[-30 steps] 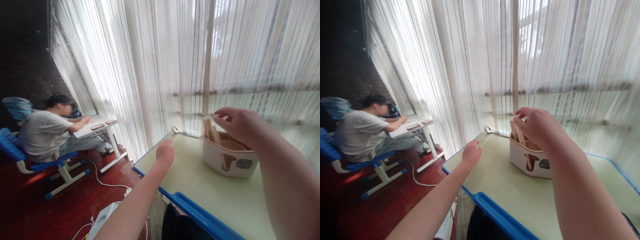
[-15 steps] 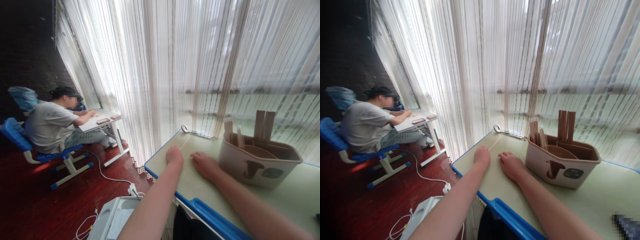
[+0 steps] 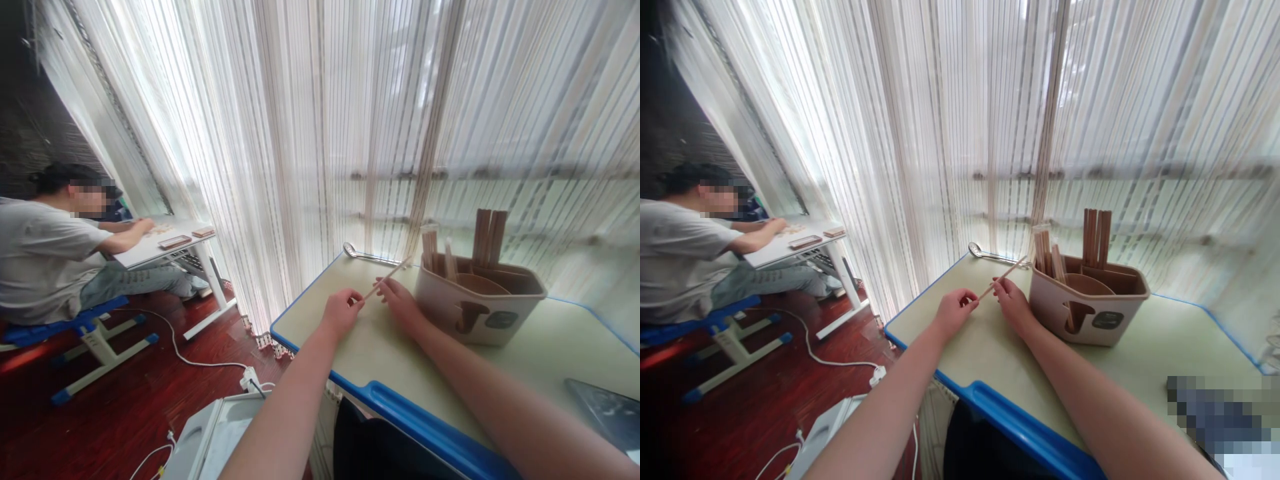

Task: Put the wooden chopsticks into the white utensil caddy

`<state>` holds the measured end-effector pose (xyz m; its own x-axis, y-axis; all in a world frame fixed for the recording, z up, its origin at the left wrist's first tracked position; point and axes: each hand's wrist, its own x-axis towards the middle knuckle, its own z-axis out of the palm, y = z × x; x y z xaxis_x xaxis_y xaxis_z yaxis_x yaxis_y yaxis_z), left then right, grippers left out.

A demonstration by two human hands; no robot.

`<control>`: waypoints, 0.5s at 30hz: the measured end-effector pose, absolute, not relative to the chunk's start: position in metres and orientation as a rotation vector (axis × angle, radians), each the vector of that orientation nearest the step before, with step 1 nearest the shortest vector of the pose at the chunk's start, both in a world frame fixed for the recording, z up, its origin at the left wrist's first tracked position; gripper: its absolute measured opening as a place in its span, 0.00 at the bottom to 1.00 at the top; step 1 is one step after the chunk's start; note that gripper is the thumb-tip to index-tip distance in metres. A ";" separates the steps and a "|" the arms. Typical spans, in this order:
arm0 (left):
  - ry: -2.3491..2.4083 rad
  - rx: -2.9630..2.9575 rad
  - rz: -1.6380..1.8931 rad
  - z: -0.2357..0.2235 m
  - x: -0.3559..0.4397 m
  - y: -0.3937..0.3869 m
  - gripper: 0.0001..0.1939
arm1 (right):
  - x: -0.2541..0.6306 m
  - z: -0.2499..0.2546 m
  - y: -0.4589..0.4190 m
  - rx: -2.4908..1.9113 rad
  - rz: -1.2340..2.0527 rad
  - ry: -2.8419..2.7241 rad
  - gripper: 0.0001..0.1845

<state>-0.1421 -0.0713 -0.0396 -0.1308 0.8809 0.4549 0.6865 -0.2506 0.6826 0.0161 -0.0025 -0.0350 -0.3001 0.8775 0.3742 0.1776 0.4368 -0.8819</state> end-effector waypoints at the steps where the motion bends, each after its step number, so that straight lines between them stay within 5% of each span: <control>1: 1.744 1.921 1.316 -0.040 -0.141 -0.071 0.06 | 0.016 -0.033 -0.004 -0.887 0.952 -1.726 0.22; 8: 1.531 1.761 1.299 -0.042 -0.140 -0.072 0.21 | 0.009 -0.020 -0.019 -0.780 0.840 -1.774 0.19; 15: 1.547 1.919 1.247 -0.038 -0.139 -0.075 0.08 | 0.007 -0.018 -0.023 -0.777 0.808 -1.798 0.19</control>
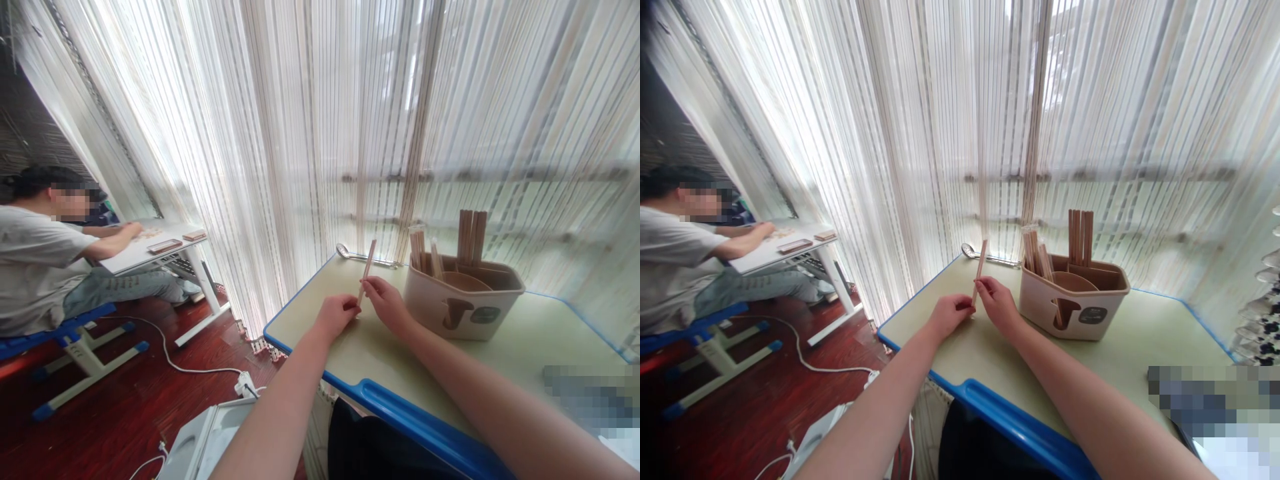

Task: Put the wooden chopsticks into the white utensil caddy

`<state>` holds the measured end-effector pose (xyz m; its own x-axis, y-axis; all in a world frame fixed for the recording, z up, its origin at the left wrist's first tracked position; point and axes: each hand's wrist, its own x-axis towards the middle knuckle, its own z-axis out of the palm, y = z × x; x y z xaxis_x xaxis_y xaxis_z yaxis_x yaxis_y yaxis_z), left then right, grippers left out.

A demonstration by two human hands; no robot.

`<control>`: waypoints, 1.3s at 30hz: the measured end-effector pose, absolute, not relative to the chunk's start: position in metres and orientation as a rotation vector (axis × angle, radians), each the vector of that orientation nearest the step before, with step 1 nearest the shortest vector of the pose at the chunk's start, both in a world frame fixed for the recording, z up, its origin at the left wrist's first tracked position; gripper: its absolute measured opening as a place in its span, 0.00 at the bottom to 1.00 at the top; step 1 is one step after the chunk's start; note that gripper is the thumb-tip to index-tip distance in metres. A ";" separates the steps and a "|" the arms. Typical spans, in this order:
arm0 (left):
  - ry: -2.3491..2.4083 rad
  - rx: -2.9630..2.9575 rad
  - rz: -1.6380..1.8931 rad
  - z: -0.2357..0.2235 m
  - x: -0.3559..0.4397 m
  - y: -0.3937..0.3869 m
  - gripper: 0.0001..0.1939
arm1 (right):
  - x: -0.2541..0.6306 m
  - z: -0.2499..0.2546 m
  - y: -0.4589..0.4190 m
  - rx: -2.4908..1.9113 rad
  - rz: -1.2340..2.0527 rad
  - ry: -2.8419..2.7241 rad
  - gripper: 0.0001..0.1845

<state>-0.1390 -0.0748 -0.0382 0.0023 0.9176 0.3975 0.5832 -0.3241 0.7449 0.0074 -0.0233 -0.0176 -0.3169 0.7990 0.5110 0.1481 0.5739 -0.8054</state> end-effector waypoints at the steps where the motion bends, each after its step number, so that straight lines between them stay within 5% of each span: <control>1: 1.553 1.923 1.247 -0.038 -0.139 -0.075 0.07 | 0.008 -0.017 -0.023 -0.784 0.804 -1.800 0.19; 24: 1.661 1.795 1.298 -0.040 -0.136 -0.072 0.11 | 0.016 -0.005 -0.021 -0.803 0.712 -1.899 0.18; 31: 1.572 1.794 1.500 -0.022 -0.118 -0.074 0.12 | 0.029 0.058 -0.043 -0.781 0.364 -2.097 0.12; 39: 1.262 1.989 1.623 0.052 -0.051 -0.073 0.13 | 0.099 0.144 -0.068 -0.818 0.255 -2.050 0.13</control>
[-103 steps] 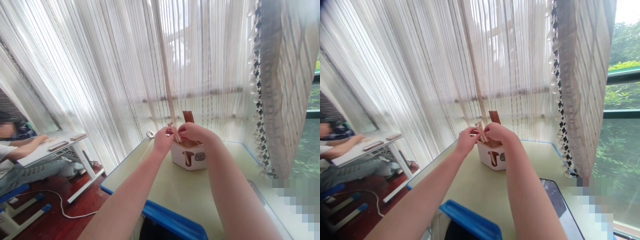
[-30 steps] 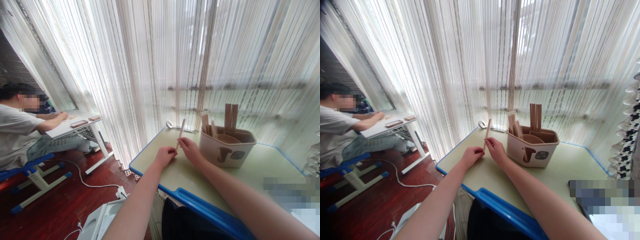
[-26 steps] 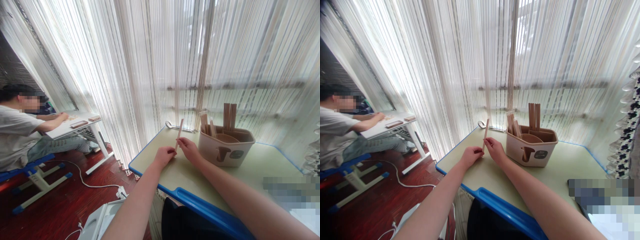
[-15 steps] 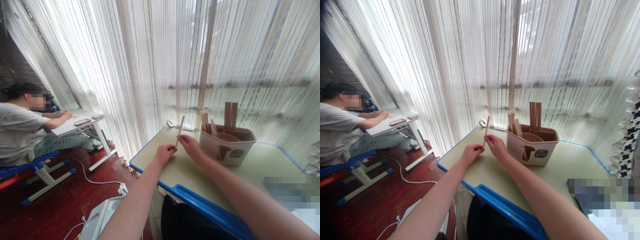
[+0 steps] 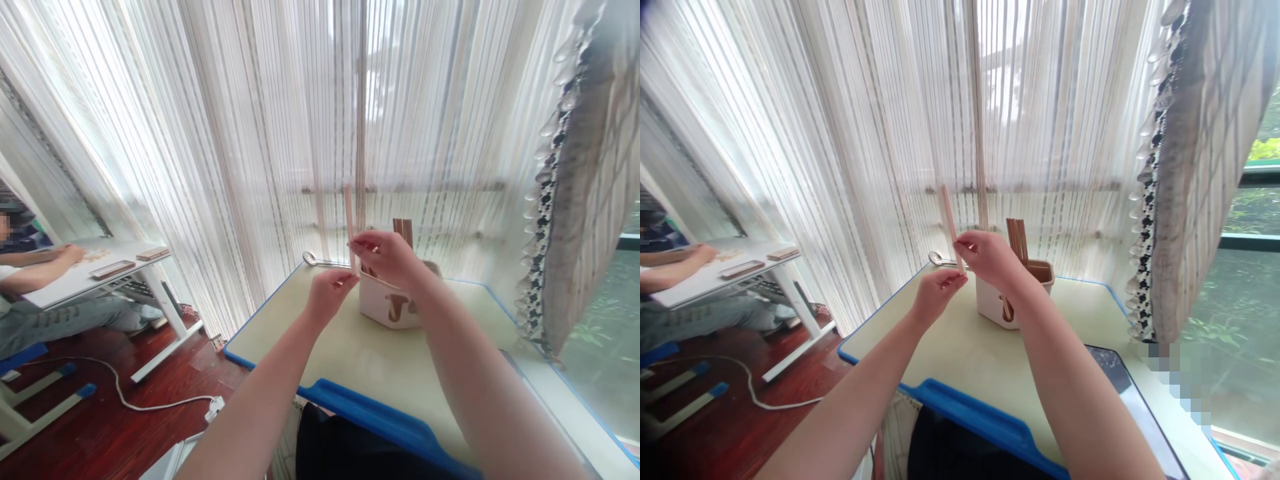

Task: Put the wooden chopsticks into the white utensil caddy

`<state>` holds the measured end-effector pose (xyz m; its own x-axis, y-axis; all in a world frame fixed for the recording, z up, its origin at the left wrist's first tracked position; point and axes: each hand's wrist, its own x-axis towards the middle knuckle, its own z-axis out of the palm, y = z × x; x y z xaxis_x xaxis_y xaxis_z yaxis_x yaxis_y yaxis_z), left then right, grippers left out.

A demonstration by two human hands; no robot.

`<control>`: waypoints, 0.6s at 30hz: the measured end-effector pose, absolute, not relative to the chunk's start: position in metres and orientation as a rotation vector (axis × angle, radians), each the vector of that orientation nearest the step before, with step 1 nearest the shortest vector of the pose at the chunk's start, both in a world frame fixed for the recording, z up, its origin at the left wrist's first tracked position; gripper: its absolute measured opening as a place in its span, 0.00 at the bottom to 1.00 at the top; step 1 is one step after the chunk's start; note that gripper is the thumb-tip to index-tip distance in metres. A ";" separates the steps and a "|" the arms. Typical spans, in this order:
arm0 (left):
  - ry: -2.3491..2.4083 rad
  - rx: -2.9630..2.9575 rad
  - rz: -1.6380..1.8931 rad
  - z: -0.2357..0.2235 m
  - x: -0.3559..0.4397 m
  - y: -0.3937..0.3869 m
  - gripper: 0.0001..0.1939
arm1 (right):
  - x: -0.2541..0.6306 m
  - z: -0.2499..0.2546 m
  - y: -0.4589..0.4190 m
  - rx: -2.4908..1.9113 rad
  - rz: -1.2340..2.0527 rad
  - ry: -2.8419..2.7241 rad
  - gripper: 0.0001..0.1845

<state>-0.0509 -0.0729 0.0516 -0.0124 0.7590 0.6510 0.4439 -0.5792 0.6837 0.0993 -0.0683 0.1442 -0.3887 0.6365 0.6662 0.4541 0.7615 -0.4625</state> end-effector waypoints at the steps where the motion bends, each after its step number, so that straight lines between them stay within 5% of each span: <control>1: 1.219 2.026 1.626 0.060 -0.041 -0.073 0.12 | 0.109 0.151 -0.070 -0.831 0.245 -2.028 0.14; 8: 1.307 2.014 1.727 0.083 -0.008 -0.061 0.17 | 0.158 0.164 -0.063 -0.967 0.238 -2.011 0.14; 18: 1.414 1.893 1.873 0.107 -0.008 -0.039 0.20 | 0.177 0.133 -0.016 -1.301 0.711 -2.268 0.11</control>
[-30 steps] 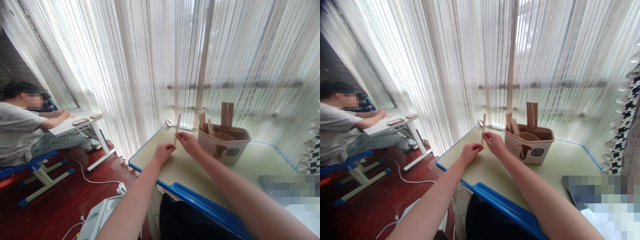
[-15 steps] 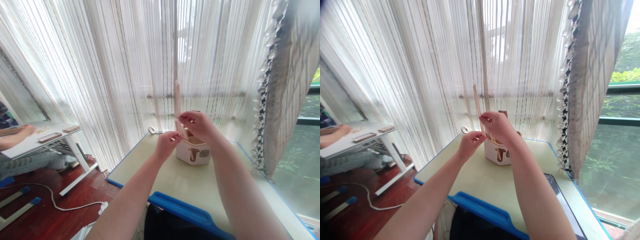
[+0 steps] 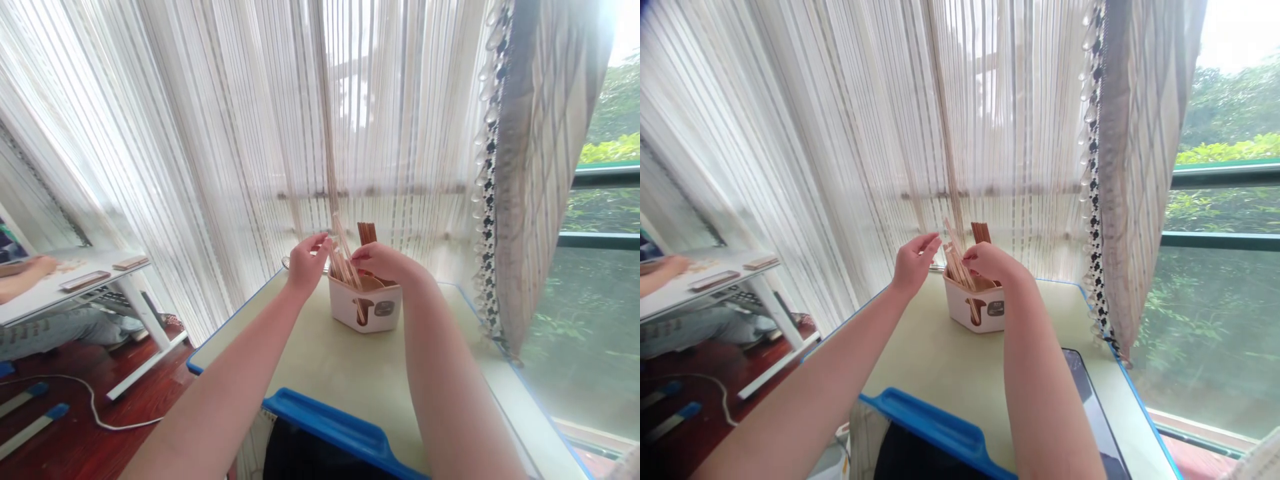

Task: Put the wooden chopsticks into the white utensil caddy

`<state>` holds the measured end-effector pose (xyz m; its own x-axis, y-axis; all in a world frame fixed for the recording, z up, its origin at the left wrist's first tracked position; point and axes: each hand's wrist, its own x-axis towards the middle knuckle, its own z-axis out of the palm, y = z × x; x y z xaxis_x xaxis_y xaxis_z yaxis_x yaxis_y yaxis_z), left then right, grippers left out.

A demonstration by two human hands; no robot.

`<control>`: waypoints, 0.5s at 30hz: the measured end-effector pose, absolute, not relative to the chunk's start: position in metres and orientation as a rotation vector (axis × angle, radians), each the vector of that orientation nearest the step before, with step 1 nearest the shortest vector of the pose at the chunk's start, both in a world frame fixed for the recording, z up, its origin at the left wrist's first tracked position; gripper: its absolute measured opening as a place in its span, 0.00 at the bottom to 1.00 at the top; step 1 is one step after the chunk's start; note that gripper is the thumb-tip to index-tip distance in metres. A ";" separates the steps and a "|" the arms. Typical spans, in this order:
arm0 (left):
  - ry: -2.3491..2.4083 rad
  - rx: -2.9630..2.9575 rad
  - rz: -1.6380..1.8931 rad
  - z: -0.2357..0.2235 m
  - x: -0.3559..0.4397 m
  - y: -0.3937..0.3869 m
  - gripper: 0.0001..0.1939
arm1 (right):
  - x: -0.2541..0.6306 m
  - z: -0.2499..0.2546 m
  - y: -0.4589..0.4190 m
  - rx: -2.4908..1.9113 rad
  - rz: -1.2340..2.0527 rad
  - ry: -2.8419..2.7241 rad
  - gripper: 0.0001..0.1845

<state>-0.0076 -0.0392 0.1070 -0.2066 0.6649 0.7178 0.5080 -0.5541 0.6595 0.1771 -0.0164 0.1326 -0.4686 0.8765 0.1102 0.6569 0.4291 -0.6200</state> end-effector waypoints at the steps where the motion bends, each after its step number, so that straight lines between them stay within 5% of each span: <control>1: 1.399 1.901 1.878 0.110 -0.006 -0.037 0.20 | 0.176 0.130 -0.014 -1.313 0.727 -2.292 0.11; 15: 1.610 2.010 1.722 0.116 0.004 -0.030 0.12 | 0.167 0.130 -0.014 -1.497 0.476 -2.431 0.13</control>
